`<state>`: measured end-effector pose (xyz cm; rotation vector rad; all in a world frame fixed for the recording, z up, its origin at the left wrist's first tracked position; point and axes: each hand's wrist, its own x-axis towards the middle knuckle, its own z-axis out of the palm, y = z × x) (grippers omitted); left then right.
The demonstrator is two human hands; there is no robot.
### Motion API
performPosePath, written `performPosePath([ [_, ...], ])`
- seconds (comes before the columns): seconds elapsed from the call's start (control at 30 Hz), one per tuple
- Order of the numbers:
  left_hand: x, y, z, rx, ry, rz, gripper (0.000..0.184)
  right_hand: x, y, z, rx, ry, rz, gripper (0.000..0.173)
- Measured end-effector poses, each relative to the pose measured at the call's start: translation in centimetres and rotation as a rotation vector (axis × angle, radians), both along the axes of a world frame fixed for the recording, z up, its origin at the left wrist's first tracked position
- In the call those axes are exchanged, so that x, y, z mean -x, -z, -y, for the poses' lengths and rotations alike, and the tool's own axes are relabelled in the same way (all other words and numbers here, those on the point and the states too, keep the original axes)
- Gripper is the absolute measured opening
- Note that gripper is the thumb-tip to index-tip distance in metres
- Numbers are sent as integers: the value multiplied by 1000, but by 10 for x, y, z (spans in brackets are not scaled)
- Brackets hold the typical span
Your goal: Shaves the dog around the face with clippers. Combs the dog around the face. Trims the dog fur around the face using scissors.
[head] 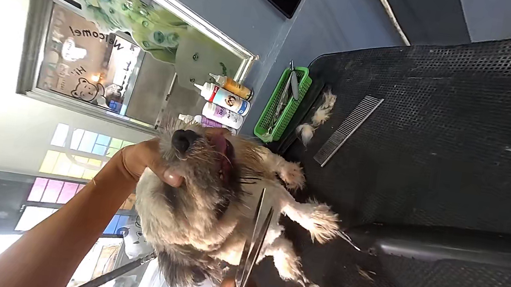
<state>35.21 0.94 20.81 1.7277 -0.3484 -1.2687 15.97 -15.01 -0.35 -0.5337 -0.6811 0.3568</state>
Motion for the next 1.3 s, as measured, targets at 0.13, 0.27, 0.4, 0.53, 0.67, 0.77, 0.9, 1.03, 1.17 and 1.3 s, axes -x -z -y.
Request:
performPosePath([
  [0.13,-24,14,-70,-56,-66,0,60,-5,2,-9,46,142,76,36],
  [0.27,-21,12,-70,-151,-64,115,75,-13,2,-12,95,219,82,41],
  [0.4,-22,13,-71,-189,-43,157,81,-19,9,-21,117,285,97,46],
  [0.53,-35,28,-54,-163,194,198,95,-25,7,-20,138,322,132,43],
  [0.67,-22,25,-12,-168,243,168,82,-26,1,-21,162,399,159,34],
  [0.77,-18,22,5,-212,240,144,77,-25,-2,-27,158,431,154,36],
  [0.9,-11,17,-3,-103,122,99,58,-24,-6,-34,144,450,137,40],
  [1.03,16,-11,-1,-137,-10,171,39,-26,-12,-32,155,434,96,37],
  [1.17,9,-1,11,-333,155,326,74,-27,-12,-37,136,407,103,34],
  [1.3,3,-5,-19,-311,259,241,71,-23,-6,-43,111,396,124,29],
])
